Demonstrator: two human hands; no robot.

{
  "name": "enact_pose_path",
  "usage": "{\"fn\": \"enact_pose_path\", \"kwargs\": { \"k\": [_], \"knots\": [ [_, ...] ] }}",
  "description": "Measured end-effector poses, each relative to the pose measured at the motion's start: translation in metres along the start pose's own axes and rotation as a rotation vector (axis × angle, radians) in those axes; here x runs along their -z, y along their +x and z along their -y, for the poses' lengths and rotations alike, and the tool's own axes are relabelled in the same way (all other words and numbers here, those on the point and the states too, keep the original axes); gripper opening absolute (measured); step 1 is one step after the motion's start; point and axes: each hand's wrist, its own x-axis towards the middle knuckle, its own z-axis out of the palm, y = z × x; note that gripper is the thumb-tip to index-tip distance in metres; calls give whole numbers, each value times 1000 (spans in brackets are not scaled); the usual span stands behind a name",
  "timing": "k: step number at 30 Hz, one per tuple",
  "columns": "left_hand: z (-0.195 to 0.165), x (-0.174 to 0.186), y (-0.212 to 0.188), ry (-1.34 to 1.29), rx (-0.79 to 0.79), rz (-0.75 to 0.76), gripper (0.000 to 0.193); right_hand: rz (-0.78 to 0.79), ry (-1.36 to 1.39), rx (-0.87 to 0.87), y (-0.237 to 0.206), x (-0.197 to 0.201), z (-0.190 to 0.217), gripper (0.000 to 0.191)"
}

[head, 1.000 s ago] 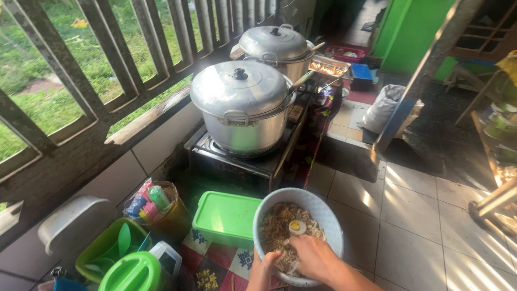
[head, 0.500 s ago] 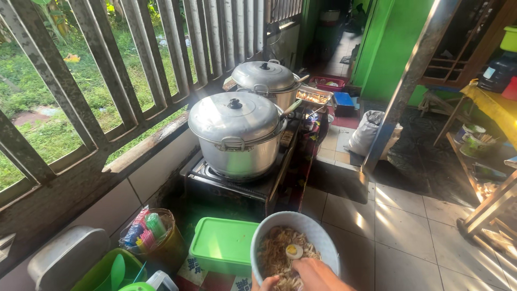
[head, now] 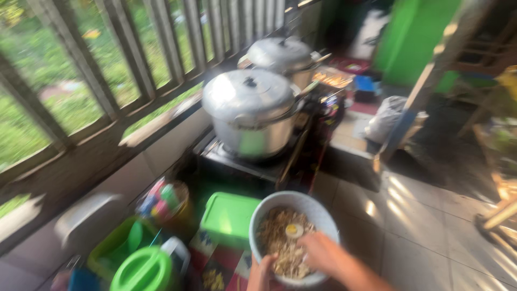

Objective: The person prepares a noodle dish at a street-food stall. They fan satay skewers over a charcoal grill, line a bowl with a plastic bag, add noodles and a boiled egg to the bowl, carry an empty bowl across the kitchen, then ladle hot broth from a large pot into the bag-lined bowl.

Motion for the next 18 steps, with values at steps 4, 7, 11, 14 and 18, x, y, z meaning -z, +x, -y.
{"fn": "enact_pose_path", "kwargs": {
  "k": [4,7,11,14,18],
  "knots": [
    [-34,-3,-54,134,58,-117,82,142,397,-114,16,43,-6,50],
    [-45,-4,-81,61,-13,-158,76,342,886,-49,34,63,5,56],
    [-41,-5,-111,-36,-275,-224,71,380,355,103,49,50,38,53],
    [-24,-11,-136,-44,-359,-386,64,448,188,249,54,39,56,52],
    [3,-21,-179,-150,-390,-609,63,430,-119,574,40,-3,81,56]
  ]
}}
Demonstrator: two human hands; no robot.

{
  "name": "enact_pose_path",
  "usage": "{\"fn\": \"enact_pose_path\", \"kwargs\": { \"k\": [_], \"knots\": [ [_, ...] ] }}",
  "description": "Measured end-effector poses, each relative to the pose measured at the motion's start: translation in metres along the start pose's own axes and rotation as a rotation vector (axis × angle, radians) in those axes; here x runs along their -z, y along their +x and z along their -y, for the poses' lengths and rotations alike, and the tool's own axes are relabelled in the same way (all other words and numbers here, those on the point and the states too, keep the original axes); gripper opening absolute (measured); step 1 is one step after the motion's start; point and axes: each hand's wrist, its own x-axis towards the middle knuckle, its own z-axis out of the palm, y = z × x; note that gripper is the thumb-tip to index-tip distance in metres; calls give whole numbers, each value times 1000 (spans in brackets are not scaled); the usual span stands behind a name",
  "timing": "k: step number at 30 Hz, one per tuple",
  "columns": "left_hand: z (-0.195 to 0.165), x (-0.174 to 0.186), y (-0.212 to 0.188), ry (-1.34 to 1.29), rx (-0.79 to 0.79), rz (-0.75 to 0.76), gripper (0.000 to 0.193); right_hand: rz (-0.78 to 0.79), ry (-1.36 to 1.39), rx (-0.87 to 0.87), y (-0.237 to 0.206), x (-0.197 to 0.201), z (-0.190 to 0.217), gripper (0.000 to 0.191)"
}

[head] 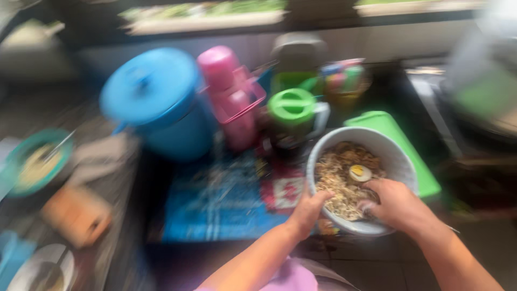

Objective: The person prepares a noodle dish at a street-food stall. They fan satay skewers over a charcoal grill, line a bowl with a plastic bag, add noodles and a boiled egg to the bowl, carry an empty bowl across the kitchen, then ladle hot broth from a large pot into the bag-lined bowl.

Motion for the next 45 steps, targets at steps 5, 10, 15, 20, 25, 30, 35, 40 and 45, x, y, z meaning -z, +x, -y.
{"fn": "enact_pose_path", "kwargs": {
  "k": [5,10,15,20,25,30,35,40,45],
  "knots": [
    [3,40,-73,-52,-220,-115,65,183,6,172,22,-45,45,44],
    [3,90,-150,-149,-374,-311,73,419,493,267,30,-43,115,52],
    [0,149,-246,-211,-490,-451,77,379,-56,302,-6,-90,244,55],
    [3,223,-356,-194,-636,-608,61,463,167,526,-58,-131,373,43],
    [33,291,-486,-356,-650,-868,52,706,410,719,-113,-171,515,45],
    [54,344,-609,-345,-639,-1221,54,796,489,1038,-161,-207,633,24],
    [63,355,-707,-413,-860,-1479,65,766,455,1142,-173,-266,722,18],
    [73,350,-754,-551,-857,-1640,68,759,205,1216,-186,-365,776,23],
    [84,346,-757,-688,-966,-1616,62,758,-62,1316,-185,-429,791,40]
  ]
}}
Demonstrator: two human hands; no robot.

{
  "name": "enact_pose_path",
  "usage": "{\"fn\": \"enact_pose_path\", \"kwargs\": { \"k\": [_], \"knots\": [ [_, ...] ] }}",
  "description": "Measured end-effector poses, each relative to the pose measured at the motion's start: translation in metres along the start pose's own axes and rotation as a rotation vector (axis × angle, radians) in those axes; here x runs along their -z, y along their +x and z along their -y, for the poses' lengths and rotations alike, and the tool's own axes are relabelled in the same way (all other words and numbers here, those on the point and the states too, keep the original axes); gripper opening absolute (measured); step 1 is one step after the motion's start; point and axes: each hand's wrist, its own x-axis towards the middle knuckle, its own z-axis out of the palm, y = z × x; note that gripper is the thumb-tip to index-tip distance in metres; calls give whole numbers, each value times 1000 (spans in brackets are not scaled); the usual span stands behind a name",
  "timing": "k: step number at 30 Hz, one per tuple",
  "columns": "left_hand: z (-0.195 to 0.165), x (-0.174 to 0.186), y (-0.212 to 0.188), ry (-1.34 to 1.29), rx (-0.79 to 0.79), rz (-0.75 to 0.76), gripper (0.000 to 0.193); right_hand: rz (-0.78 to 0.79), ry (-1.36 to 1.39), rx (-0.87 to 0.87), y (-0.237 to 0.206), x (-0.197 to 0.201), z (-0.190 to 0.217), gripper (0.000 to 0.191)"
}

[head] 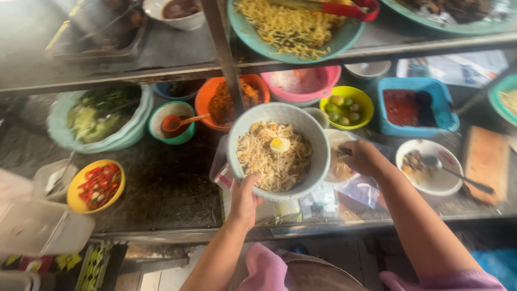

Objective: The person prepares a noodle dish at a street-food stall. They fan satay skewers over a charcoal grill, line a bowl with a plastic bag, add noodles and a boiled egg to the bowl, carry an empty bowl across the kitchen, then ladle hot broth from a large pot into the bag-lined bowl.

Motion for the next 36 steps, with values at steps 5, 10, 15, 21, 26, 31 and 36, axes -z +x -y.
{"fn": "enact_pose_path", "kwargs": {
  "k": [5,10,15,21,26,31,36],
  "knots": [
    [9,-12,1,-78,-47,-62,63,-61,-266,214,14,-20,-5,27],
    [20,-20,2,-73,-57,-135,62,93,32,134,15,9,12,32],
    [37,-19,-2,-76,-116,-115,56,200,373,145,-4,79,44,28],
    [60,-40,-2,45,-92,-118,58,75,-186,570,-18,39,106,39],
    [67,-69,-9,96,-240,-17,72,63,-567,474,-37,-6,108,27],
    [66,-84,-15,-51,-189,54,73,31,-369,505,-58,-21,111,46],
    [67,-82,-15,-88,-129,73,69,137,-382,418,-61,17,107,26]
  ]
}}
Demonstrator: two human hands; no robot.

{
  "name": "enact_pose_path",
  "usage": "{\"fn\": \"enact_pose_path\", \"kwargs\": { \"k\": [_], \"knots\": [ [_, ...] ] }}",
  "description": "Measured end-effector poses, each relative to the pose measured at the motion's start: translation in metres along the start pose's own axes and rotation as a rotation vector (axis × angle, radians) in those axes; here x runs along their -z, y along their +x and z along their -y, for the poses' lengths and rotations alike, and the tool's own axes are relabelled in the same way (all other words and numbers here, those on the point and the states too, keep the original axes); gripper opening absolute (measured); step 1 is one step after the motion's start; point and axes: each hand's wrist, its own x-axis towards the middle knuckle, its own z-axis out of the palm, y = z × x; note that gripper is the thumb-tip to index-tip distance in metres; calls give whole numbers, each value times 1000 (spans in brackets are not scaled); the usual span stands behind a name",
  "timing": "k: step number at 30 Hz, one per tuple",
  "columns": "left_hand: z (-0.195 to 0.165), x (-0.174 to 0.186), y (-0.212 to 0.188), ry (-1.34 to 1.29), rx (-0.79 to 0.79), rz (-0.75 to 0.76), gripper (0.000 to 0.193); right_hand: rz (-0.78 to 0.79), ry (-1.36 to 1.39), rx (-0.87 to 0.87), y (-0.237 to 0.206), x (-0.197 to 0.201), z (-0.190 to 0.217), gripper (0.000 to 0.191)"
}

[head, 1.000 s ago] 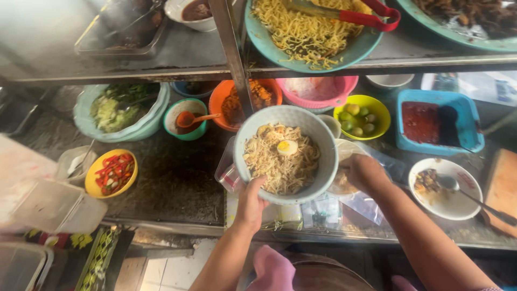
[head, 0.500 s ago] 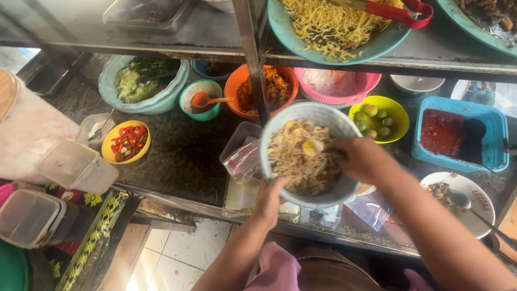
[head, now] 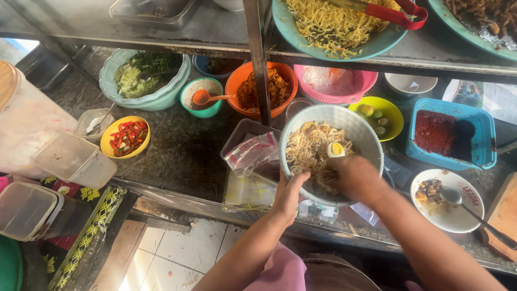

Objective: The person prepares a noodle dish at a street-food stall. They fan satay skewers over a charcoal grill, line a bowl with a plastic bag, add noodles and a boiled egg to the bowl, carry an empty bowl across the kitchen, then ladle hot broth from a large pot into the bag-lined bowl.

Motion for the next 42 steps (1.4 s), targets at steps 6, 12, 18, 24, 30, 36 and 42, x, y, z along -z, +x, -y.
{"fn": "enact_pose_path", "kwargs": {
  "k": [6,12,18,24,30,36,42],
  "knots": [
    [-6,9,0,95,57,-69,72,77,11,-87,-9,3,-4,26],
    [-17,18,-5,113,72,-82,76,52,289,-21,0,9,0,34],
    [-29,39,-7,147,35,-94,79,30,158,-165,16,21,3,47],
    [-43,63,-9,97,43,-199,73,-90,758,230,20,41,-17,45],
    [-62,87,-16,17,9,-222,68,-230,553,-146,30,16,-73,35],
    [-69,90,-22,-26,0,-154,65,-33,133,-196,56,-57,-108,42],
    [-72,91,-23,-10,24,-135,67,-141,228,-239,52,-66,-122,45]
  ]
}}
